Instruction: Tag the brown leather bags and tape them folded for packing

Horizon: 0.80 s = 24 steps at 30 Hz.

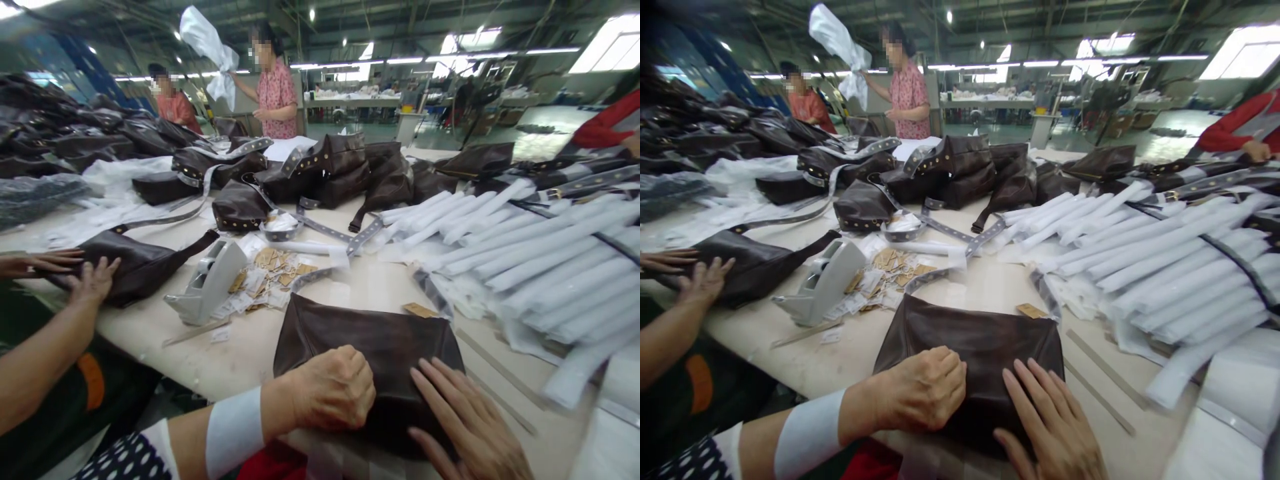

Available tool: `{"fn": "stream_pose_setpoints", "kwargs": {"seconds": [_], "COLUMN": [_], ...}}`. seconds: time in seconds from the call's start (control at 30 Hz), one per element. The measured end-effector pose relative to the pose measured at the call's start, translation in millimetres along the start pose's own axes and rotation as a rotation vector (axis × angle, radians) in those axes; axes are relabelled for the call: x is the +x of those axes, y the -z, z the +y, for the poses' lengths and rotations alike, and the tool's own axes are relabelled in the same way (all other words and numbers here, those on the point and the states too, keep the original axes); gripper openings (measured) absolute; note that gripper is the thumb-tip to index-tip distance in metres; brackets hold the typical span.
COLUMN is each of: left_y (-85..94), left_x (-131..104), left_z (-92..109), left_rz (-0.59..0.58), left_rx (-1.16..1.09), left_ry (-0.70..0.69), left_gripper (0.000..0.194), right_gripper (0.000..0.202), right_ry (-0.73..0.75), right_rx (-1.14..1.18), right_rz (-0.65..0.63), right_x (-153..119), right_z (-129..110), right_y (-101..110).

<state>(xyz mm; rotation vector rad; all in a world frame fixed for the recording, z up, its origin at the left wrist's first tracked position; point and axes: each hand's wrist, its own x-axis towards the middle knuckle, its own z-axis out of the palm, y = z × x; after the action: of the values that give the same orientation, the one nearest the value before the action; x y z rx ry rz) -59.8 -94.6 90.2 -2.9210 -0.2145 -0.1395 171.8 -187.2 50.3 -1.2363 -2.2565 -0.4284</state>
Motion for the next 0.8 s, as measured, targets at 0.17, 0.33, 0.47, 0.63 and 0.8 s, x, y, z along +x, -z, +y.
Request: {"fn": "stream_pose_setpoints", "kwargs": {"seconds": [0.17, 0.33, 0.47, 0.63, 0.8], "left_y": [15.4, 12.6, -1.0, -7.0, -0.4], "left_x": [-16.6, -48.6, -57.4, -57.9, -40.5], "left_z": [1.3, 10.5, 23.0, 20.1, 20.1], "left_rz": [-0.139, -0.197, -0.199, -0.178, -0.205], "left_rx": [-0.180, -0.250, -0.186, -0.098, -0.106], "left_ry": [0.258, 0.500, 0.466, 0.317, 0.337], "left_gripper": [0.041, 0.088, 0.061, 0.026, 0.022], "right_gripper": [0.050, 0.047, 0.044, 0.031, 0.032], "right_ry": [0.038, 0.028, 0.046, 0.056, -0.002], "right_rx": [-0.038, -0.036, 0.021, 0.045, 0.027], "right_rz": [-0.046, -0.149, -0.231, -0.206, -0.258], "right_x": [13.2, 15.1, 14.1, 20.0, 36.0], "right_z": [12.0, 3.1, -5.3, -9.6, -18.4], "right_y": [-14.5, -9.8, -12.9, -12.8, -12.8]}}
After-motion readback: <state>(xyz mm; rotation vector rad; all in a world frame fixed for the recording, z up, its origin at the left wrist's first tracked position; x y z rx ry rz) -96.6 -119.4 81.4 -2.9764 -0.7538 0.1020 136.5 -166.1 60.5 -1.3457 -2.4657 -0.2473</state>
